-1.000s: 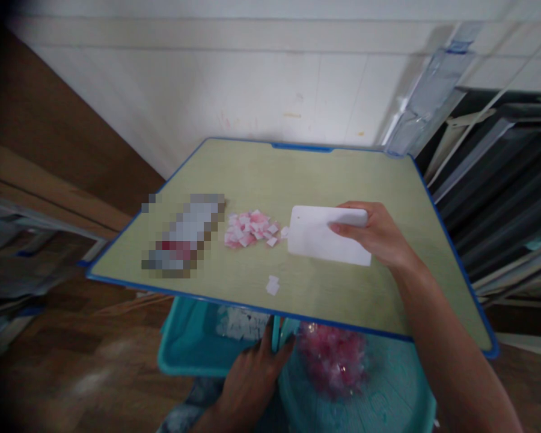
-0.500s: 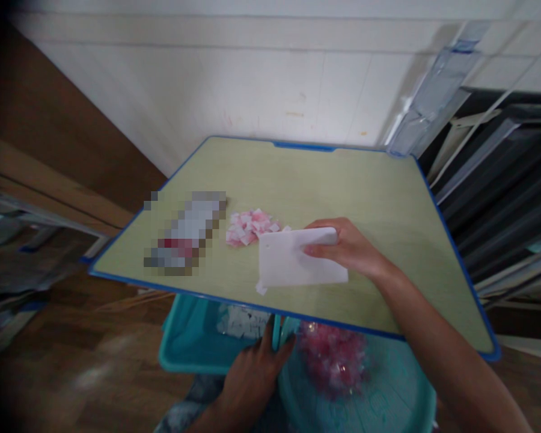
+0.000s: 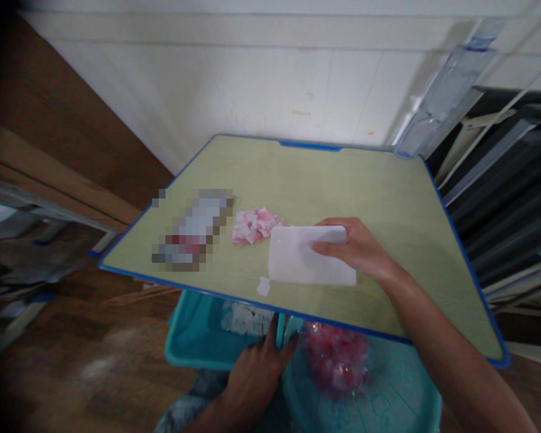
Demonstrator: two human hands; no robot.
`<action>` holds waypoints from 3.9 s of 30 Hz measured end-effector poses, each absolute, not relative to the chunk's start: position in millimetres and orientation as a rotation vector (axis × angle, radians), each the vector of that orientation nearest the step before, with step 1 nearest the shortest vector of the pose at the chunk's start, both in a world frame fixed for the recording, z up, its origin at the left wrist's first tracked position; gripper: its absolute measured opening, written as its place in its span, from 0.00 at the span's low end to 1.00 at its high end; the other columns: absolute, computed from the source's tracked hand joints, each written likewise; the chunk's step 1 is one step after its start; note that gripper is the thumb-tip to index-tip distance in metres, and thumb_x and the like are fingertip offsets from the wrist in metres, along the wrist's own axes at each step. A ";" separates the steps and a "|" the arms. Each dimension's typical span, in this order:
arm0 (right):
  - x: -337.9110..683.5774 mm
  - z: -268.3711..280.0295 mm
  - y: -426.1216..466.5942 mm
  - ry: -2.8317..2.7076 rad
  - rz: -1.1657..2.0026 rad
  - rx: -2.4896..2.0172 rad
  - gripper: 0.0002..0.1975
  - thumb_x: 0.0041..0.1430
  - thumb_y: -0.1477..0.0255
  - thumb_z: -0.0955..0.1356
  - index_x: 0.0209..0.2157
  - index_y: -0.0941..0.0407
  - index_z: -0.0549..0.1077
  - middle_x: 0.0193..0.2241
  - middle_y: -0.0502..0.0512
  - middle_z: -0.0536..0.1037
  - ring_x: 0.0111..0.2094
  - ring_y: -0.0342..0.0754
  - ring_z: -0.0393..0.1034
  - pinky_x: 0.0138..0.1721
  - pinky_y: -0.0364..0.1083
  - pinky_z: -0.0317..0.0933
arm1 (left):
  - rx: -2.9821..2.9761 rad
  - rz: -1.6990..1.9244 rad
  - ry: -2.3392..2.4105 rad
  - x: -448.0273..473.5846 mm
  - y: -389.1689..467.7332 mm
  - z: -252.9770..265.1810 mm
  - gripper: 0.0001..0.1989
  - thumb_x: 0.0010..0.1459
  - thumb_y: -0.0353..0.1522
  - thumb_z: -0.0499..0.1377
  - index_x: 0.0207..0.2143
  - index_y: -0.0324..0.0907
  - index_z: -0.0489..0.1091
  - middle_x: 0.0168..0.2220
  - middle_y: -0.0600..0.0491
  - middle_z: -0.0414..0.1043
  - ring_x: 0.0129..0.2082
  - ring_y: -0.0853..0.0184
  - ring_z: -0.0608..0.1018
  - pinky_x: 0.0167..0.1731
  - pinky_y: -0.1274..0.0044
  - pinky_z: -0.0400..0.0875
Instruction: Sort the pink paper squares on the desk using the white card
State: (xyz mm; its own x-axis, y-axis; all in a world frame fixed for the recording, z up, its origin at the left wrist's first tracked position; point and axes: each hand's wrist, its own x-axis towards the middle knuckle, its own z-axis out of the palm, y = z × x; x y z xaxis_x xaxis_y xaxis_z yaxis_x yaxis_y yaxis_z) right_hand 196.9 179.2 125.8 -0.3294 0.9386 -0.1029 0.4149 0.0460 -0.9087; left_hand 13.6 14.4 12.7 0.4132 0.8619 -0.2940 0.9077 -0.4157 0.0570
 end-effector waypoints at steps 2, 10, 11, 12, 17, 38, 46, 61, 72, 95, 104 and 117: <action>192.0 124.5 176.7 -1.815 1.255 -1.355 0.14 0.40 0.65 0.70 0.29 0.59 0.72 0.22 0.50 0.72 0.21 0.40 0.64 0.20 0.38 0.56 | 2.461 -0.333 1.561 13.9 14.8 12.8 0.23 0.57 0.29 0.42 0.53 0.57 0.51 0.53 0.38 0.56 0.29 0.65 0.75 0.24 0.73 0.71; 172.8 117.6 164.8 -1.954 1.249 -1.286 0.14 0.42 0.63 0.68 0.29 0.59 0.73 0.24 0.51 0.74 0.22 0.41 0.65 0.20 0.39 0.57 | 2.451 -0.357 1.535 14.2 16.4 16.7 0.23 0.57 0.28 0.42 0.53 0.56 0.51 0.53 0.38 0.57 0.29 0.64 0.75 0.23 0.73 0.71; 172.4 116.9 164.2 -1.928 1.253 -1.289 0.14 0.42 0.63 0.68 0.29 0.59 0.73 0.24 0.51 0.74 0.22 0.41 0.65 0.20 0.39 0.57 | 2.448 -0.352 1.534 14.2 16.3 17.3 0.22 0.57 0.28 0.41 0.53 0.56 0.52 0.53 0.38 0.57 0.30 0.64 0.75 0.23 0.73 0.71; 172.5 116.3 163.9 -1.890 1.259 -1.298 0.14 0.42 0.64 0.68 0.29 0.59 0.72 0.25 0.51 0.74 0.22 0.41 0.65 0.20 0.39 0.57 | 2.446 -0.345 1.532 14.2 16.2 17.8 0.22 0.57 0.28 0.41 0.53 0.56 0.52 0.53 0.38 0.56 0.30 0.63 0.75 0.24 0.73 0.72; 173.9 114.5 164.6 -1.800 1.260 -1.358 0.14 0.42 0.64 0.68 0.30 0.60 0.72 0.25 0.52 0.74 0.23 0.41 0.66 0.20 0.39 0.58 | 2.440 -0.335 1.522 13.9 16.3 17.8 0.22 0.57 0.28 0.41 0.53 0.56 0.53 0.53 0.39 0.57 0.31 0.64 0.75 0.25 0.72 0.71; 230.8 116.6 198.9 -1.468 1.254 -1.392 0.13 0.37 0.67 0.72 0.28 0.56 0.73 0.22 0.49 0.74 0.20 0.42 0.65 0.20 0.41 0.58 | 2.436 -0.328 1.538 13.4 17.4 16.3 0.22 0.57 0.28 0.43 0.52 0.56 0.53 0.52 0.40 0.58 0.32 0.64 0.75 0.26 0.73 0.72; 226.1 125.2 193.7 -2.036 1.223 -1.187 0.11 0.43 0.66 0.69 0.30 0.56 0.76 0.29 0.53 0.78 0.29 0.47 0.70 0.29 0.44 0.62 | 2.436 -0.342 1.535 13.4 17.1 16.2 0.22 0.57 0.28 0.43 0.53 0.57 0.52 0.53 0.38 0.56 0.31 0.65 0.75 0.25 0.74 0.71; 256.1 139.2 198.0 -2.068 1.103 -1.206 0.11 0.47 0.69 0.67 0.34 0.55 0.76 0.34 0.54 0.77 0.36 0.49 0.70 0.40 0.45 0.60 | 2.414 -0.376 1.495 12.8 19.6 20.0 0.21 0.56 0.28 0.43 0.52 0.55 0.53 0.54 0.34 0.52 0.30 0.64 0.75 0.26 0.73 0.71; 249.0 135.4 199.4 -2.101 1.087 -1.201 0.12 0.48 0.68 0.66 0.34 0.57 0.75 0.36 0.55 0.76 0.39 0.50 0.68 0.42 0.46 0.59 | 2.405 -0.422 1.502 12.7 19.3 20.0 0.21 0.57 0.28 0.43 0.52 0.56 0.53 0.55 0.36 0.52 0.32 0.65 0.75 0.27 0.73 0.71; 235.3 138.5 189.8 -2.131 1.105 -0.859 0.09 0.49 0.73 0.66 0.34 0.51 0.75 0.34 0.51 0.77 0.38 0.48 0.70 0.39 0.45 0.61 | 2.461 -0.342 1.545 13.1 17.7 17.1 0.20 0.57 0.29 0.43 0.51 0.57 0.55 0.53 0.36 0.55 0.29 0.66 0.75 0.26 0.74 0.71; 243.1 136.1 193.2 -2.204 0.987 -1.001 0.10 0.50 0.73 0.66 0.36 0.58 0.74 0.35 0.56 0.76 0.38 0.48 0.70 0.38 0.44 0.61 | 2.482 -0.326 1.538 12.8 16.5 14.4 0.20 0.57 0.29 0.43 0.50 0.56 0.56 0.53 0.36 0.56 0.29 0.66 0.75 0.25 0.74 0.71; 249.8 142.2 189.8 -2.249 0.967 -1.066 0.09 0.51 0.72 0.65 0.35 0.59 0.74 0.34 0.56 0.77 0.37 0.47 0.70 0.36 0.41 0.62 | 2.491 -0.289 1.549 12.9 15.5 11.8 0.20 0.57 0.29 0.43 0.50 0.57 0.56 0.54 0.35 0.54 0.28 0.65 0.75 0.24 0.73 0.71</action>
